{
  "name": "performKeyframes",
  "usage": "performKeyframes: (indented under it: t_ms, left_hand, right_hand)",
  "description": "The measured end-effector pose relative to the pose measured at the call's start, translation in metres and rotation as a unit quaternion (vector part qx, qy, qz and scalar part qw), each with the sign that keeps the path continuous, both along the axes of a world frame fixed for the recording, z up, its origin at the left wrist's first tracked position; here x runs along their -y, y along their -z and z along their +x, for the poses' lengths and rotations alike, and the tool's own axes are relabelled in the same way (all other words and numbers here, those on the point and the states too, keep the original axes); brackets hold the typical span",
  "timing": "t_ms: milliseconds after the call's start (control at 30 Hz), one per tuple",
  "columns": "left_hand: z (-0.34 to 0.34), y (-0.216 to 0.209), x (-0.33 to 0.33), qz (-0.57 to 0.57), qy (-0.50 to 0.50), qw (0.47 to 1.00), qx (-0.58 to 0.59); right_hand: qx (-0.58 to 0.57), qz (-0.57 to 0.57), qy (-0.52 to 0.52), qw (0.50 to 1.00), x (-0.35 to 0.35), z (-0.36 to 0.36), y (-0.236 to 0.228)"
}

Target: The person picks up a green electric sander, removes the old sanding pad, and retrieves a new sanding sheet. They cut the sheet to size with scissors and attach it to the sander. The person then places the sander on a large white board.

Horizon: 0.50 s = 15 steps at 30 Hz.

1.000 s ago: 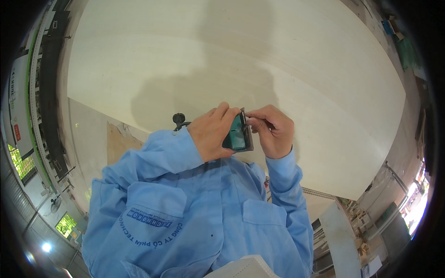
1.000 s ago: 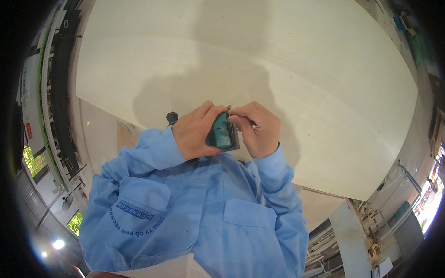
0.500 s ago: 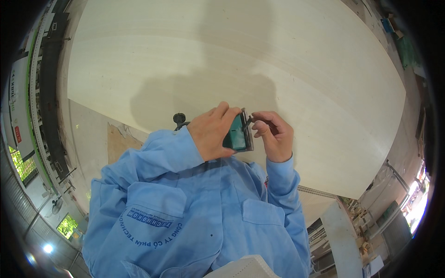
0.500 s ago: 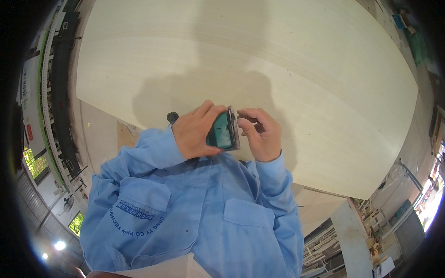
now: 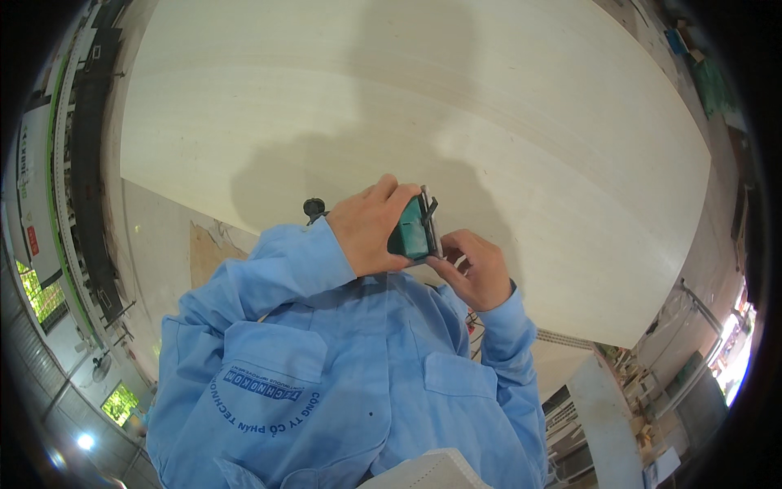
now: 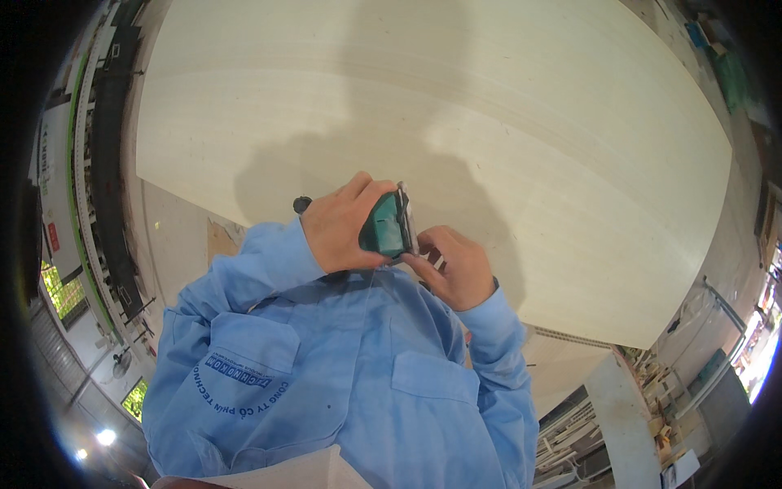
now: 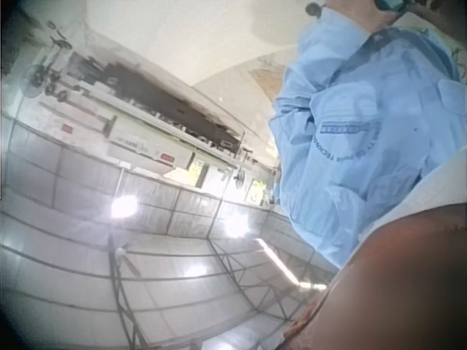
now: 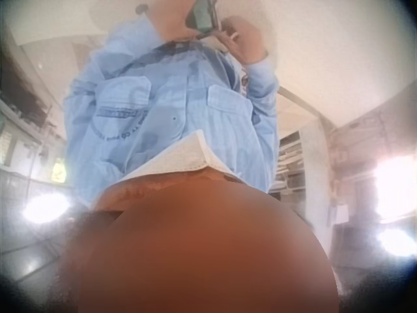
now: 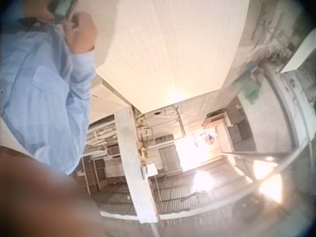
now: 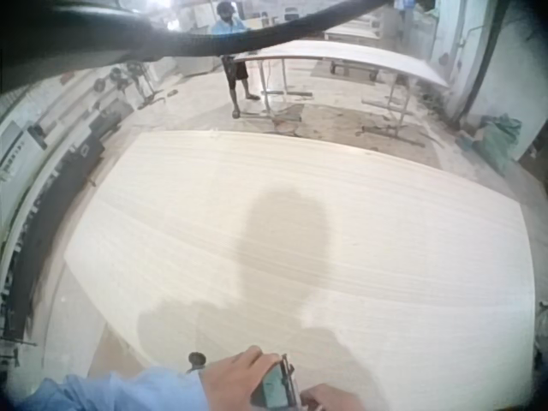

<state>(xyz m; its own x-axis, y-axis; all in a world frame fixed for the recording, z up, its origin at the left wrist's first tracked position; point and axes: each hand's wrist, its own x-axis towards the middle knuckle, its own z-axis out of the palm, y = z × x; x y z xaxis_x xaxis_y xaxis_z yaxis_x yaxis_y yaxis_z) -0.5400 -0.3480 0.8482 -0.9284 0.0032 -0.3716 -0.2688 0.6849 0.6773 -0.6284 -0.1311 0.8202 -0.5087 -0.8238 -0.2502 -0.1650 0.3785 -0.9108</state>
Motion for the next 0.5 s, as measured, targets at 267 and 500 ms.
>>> performKeyframes:
  t_ms: [267, 500]
  left_hand:
    - [-0.005, -0.001, 0.010, 0.021, 0.054, 0.998, 0.011]
    - [-0.009, 0.004, 0.002, 0.031, 0.058, 0.998, -0.020]
  right_hand:
    - [0.024, 0.021, 0.021, 0.999, -0.001, 0.011, 0.001]
    - [0.070, -0.002, 0.107, 0.992, -0.004, 0.032, 0.003]
